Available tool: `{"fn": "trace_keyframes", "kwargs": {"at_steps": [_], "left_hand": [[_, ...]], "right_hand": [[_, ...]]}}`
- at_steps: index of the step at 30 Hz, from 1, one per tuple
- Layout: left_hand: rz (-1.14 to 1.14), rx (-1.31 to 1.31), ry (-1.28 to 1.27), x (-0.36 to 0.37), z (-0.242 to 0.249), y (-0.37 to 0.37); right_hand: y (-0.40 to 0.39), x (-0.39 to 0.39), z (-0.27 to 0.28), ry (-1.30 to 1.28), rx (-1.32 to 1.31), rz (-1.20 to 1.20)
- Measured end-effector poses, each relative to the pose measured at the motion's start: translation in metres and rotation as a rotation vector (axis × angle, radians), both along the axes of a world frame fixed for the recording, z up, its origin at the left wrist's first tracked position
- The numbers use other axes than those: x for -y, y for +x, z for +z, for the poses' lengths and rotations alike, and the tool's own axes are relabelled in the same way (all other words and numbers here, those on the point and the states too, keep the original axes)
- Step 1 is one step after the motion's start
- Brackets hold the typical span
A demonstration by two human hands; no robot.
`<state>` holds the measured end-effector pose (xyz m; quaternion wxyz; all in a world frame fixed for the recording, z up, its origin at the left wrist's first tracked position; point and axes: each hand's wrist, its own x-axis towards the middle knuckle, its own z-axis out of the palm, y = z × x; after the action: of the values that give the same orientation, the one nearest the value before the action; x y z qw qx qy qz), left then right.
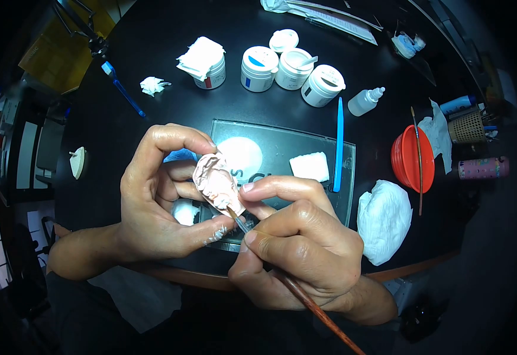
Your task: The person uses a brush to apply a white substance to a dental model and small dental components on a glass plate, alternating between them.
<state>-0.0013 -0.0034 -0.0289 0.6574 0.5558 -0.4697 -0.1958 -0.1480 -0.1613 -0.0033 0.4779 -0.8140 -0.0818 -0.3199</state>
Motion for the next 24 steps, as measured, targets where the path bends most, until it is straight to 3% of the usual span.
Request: {"fn": "trace_keyframes", "kwargs": {"at_steps": [24], "left_hand": [[-0.001, -0.003, -0.002, 0.0005, -0.0010, 0.0001]], "right_hand": [[0.0012, -0.0016, -0.0003, 0.005, 0.006, -0.015]]}}
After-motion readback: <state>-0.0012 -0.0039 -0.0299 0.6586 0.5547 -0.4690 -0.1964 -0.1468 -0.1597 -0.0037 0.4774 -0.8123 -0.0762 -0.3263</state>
